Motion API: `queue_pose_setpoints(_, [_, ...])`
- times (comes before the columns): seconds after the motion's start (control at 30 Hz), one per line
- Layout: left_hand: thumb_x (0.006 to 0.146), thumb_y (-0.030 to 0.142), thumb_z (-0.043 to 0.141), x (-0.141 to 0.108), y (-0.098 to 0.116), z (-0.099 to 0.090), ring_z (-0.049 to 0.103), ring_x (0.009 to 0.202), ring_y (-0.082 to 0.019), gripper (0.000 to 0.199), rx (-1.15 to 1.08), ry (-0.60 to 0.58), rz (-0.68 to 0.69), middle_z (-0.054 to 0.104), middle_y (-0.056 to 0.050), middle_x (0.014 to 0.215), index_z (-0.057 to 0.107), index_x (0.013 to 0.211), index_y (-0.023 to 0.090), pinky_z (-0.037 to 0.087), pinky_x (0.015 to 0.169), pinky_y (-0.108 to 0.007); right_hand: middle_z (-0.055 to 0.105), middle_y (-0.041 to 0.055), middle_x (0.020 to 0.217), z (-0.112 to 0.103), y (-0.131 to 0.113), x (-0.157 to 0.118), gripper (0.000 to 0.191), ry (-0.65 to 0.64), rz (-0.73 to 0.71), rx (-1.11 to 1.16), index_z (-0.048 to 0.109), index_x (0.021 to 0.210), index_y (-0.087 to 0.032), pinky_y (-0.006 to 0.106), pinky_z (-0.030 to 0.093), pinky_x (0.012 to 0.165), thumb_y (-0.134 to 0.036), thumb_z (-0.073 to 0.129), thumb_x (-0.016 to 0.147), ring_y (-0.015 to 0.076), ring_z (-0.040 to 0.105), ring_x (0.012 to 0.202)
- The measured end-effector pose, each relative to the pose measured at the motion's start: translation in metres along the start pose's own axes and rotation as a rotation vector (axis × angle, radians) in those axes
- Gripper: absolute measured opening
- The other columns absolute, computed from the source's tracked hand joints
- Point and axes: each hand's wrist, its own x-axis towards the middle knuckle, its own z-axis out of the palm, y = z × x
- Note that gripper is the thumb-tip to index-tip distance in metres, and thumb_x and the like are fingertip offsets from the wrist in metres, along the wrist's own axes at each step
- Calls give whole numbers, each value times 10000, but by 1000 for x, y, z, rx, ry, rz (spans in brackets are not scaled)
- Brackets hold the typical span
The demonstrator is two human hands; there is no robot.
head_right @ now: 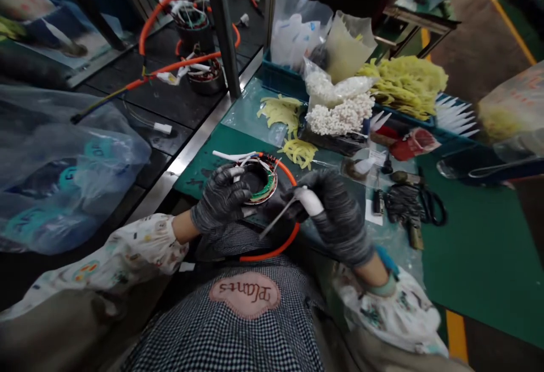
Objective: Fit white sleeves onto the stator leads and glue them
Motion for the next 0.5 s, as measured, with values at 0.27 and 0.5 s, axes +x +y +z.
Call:
queue_pose_setpoints(0.27, [1061,534,689,7,4,-4,666,1325,-316,336,-7,-20,-28,812,-75,1201,763,1228,252,525,1236,-537,885,43,865,39,24,-41,213,287,-27,-116,699,961,-258,338,711,627,-427,715,1090,237,865,714])
queue_pose_setpoints(0.5, [1068,504,653,9,7,-4,675,1304,-305,287,13,56,2,814,-72,1180,736,1143,240,526,1219,-523,896,-30,1215,29,32,-94,276,62,5,185,819,1194,-410,335,772,788,-197,778,1023,249,898,1030])
